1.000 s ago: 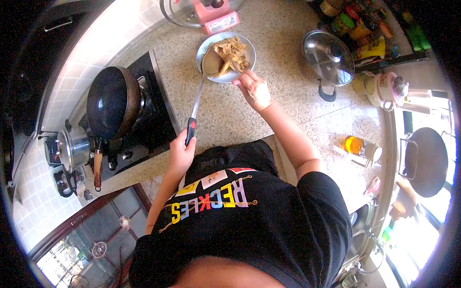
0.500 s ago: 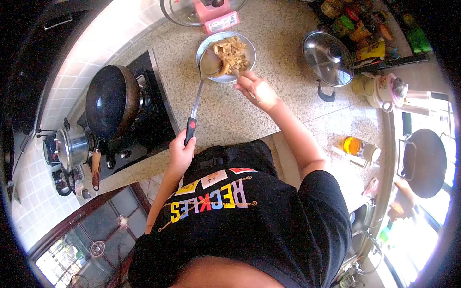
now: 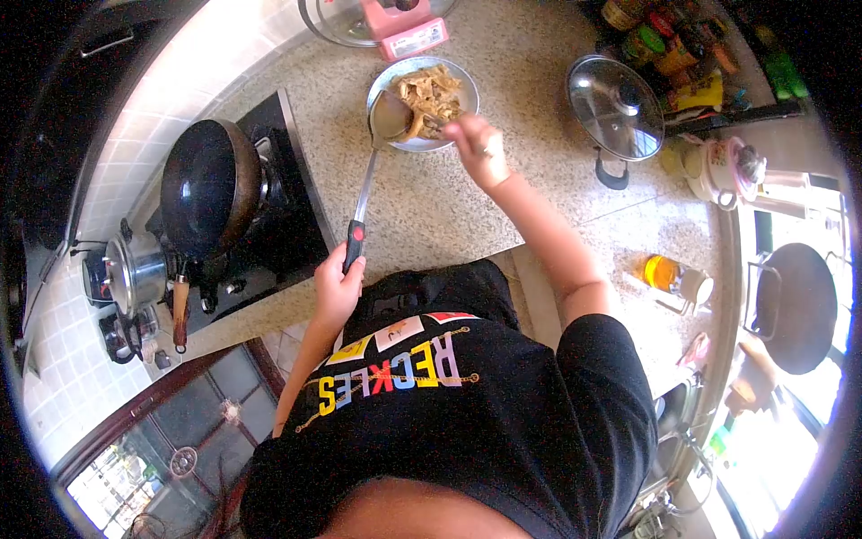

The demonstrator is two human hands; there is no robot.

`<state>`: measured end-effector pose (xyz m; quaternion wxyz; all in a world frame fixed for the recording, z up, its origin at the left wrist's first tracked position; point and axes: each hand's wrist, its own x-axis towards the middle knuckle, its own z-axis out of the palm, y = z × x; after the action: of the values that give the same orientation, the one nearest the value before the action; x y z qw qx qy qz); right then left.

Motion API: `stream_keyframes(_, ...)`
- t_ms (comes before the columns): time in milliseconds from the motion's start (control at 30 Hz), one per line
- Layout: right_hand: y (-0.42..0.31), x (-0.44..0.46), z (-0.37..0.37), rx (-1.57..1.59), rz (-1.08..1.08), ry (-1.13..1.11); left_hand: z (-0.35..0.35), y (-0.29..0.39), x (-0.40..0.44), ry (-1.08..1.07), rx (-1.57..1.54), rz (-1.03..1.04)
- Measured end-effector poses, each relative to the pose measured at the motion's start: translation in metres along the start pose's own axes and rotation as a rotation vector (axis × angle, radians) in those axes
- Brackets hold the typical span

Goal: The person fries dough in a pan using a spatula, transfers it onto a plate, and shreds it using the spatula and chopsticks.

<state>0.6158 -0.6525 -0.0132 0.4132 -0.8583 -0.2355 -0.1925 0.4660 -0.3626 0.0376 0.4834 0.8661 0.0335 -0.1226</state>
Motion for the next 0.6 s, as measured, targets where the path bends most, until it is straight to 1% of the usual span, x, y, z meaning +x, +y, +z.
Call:
stream_keyframes(67,0.01,0.0,0.012,0.859,0.656,0.49,0.001,-0.001,0.0,0.012,-0.001,0.007)
stream_keyframes(100,0.014,0.003,0.01,1.007,0.788,0.605,0.002,-0.001,-0.001,0.022,-0.001,0.014)
stream_keyframes(133,0.017,0.001,0.011,1.008,0.787,0.603,0.002,0.0,-0.002,0.024,-0.002,0.013)
stream_keyframes(200,0.026,-0.005,0.016,1.342,0.98,0.852,-0.001,0.007,-0.003,0.005,0.027,-0.015)
stream_keyframes(233,0.032,-0.006,0.017,1.379,1.085,0.895,-0.002,0.01,-0.004,0.007,0.027,-0.015)
stream_keyframes(267,0.038,-0.009,0.019,1.379,1.086,0.895,-0.002,0.014,-0.004,0.017,0.048,0.008)
stream_keyframes(333,0.049,-0.016,0.024,1.539,1.228,0.938,-0.003,0.017,-0.004,0.026,0.069,0.033)
stream_keyframes(367,0.051,-0.018,0.024,1.581,1.247,0.946,-0.003,0.018,-0.004,0.029,0.068,0.025)
stream_keyframes(467,0.055,-0.023,0.025,1.668,1.192,0.935,-0.003,0.023,-0.003,0.034,0.08,0.021)
stream_keyframes(600,0.055,-0.021,0.022,1.725,1.229,0.948,-0.001,0.022,-0.001,0.06,0.09,0.063)
